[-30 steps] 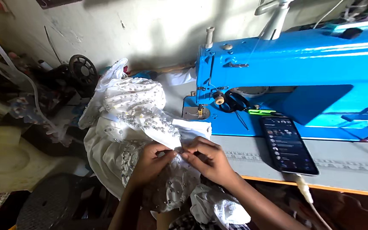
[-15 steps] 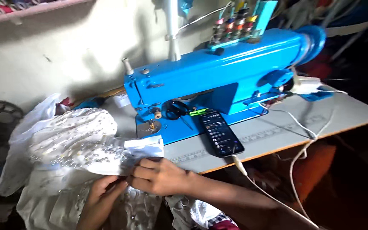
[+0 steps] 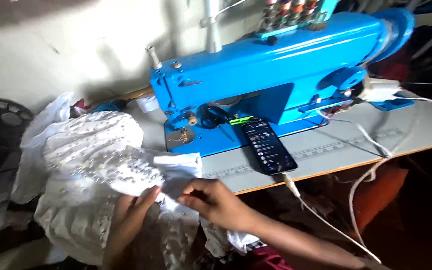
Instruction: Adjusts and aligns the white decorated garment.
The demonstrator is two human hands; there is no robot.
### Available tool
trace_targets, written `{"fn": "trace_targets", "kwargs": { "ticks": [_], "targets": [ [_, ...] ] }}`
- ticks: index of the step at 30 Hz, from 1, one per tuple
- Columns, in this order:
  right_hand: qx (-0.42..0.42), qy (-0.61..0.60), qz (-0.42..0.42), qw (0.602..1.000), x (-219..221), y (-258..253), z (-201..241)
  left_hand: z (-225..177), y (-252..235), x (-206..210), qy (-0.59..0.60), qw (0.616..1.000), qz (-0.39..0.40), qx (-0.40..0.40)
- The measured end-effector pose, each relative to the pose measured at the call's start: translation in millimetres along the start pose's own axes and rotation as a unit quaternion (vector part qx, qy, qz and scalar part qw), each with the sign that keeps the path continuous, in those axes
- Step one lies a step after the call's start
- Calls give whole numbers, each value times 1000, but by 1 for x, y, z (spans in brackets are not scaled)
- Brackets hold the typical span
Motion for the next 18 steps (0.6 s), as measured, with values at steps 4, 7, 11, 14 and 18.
{"fn": "trace_targets", "kwargs": {
  "ticks": [4,7,11,14,18],
  "targets": [
    [151,-105,54,982,14,9,-18,-3,-10,5,-50,998,-22,-12],
    [212,-134,55,967,22,9,-31,-1,-11,5,-72,996,-42,-33],
    [265,-159,67,949,34,4,-38,1,-7,3,-83,992,-76,-49],
    [291,-211,53,932,40,1,-40,1,-6,10,-68,993,-79,-59],
    [314,-276,-9,908,46,0,-51,2,-7,11,-66,993,-88,-32]
  ]
}}
Point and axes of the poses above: each hand's wrist, its own y-axis away from the middle knuckle, its own x-axis out of the palm, z = x × y, the point moved 9 cm from there along -y, towards the middle knuckle, and after that the axes turned 5 degrees about -y, right-handed, at the moved point
